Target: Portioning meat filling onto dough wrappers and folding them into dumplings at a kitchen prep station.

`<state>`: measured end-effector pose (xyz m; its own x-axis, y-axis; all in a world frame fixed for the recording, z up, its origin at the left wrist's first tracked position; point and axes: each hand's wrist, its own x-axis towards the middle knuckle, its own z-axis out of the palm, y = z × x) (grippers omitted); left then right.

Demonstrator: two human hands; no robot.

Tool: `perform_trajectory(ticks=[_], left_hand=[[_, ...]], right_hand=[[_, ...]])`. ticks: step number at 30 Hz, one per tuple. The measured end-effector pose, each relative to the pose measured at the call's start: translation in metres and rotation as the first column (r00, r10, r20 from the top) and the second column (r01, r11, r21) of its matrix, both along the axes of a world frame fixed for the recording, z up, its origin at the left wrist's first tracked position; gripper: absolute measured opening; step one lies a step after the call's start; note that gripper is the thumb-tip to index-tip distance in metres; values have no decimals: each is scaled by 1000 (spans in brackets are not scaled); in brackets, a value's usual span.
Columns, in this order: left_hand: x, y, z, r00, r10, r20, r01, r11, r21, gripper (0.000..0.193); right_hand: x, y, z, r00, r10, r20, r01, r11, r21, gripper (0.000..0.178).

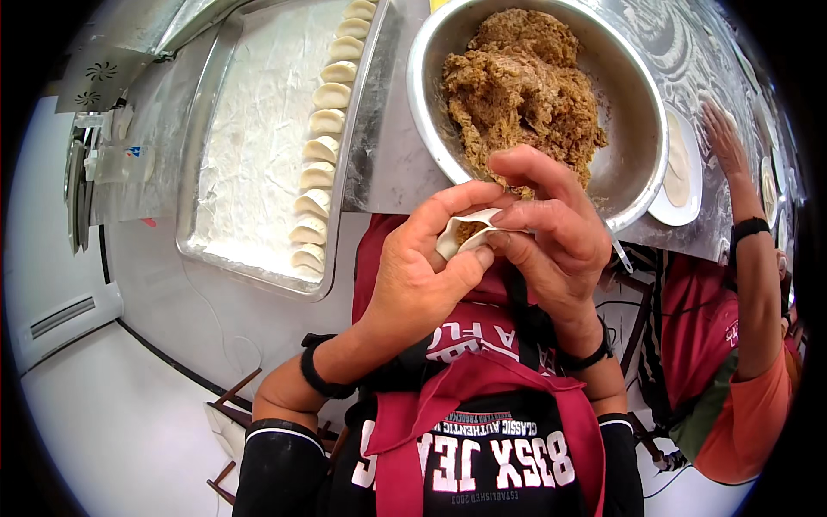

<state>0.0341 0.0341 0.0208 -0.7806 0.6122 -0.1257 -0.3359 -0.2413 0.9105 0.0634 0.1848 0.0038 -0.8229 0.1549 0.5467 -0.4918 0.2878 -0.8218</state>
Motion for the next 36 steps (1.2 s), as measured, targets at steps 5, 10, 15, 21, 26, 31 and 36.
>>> perform_trajectory(ticks=[5, 10, 15, 21, 26, 31, 36], left_hand=[[-2, 1, -4, 992, 12, 122, -24, 995, 98, 37], [-3, -1, -4, 993, -3, 118, -10, 994, 107, 38], [0, -1, 0, 998, -27, -55, 25, 999, -28, 39], [-1, -2, -5, 998, -51, -31, 51, 999, 17, 42], [-1, 1, -1, 1000, -22, -4, 22, 1000, 1, 44], [-3, -1, -10, 964, -22, 264, -26, 984, 176, 42], [-1, -1, -12, 997, 3, 79, -12, 994, 109, 40]], right_hand=[[1, -2, -2, 999, -52, -2, 52, 999, 11, 21], [0, -4, 2, 998, -71, -1, 71, 997, -40, 18], [-1, 5, 1, 999, -10, -31, 14, 993, 118, 19], [-1, -3, 7, 997, -60, 45, 61, 998, -20, 17], [0, 6, 5, 999, 26, 34, -28, 998, 52, 20], [-1, 3, 1, 1000, -3, -27, 7, 989, 150, 23], [-2, 3, 4, 998, -31, -57, 41, 984, 174, 21]])
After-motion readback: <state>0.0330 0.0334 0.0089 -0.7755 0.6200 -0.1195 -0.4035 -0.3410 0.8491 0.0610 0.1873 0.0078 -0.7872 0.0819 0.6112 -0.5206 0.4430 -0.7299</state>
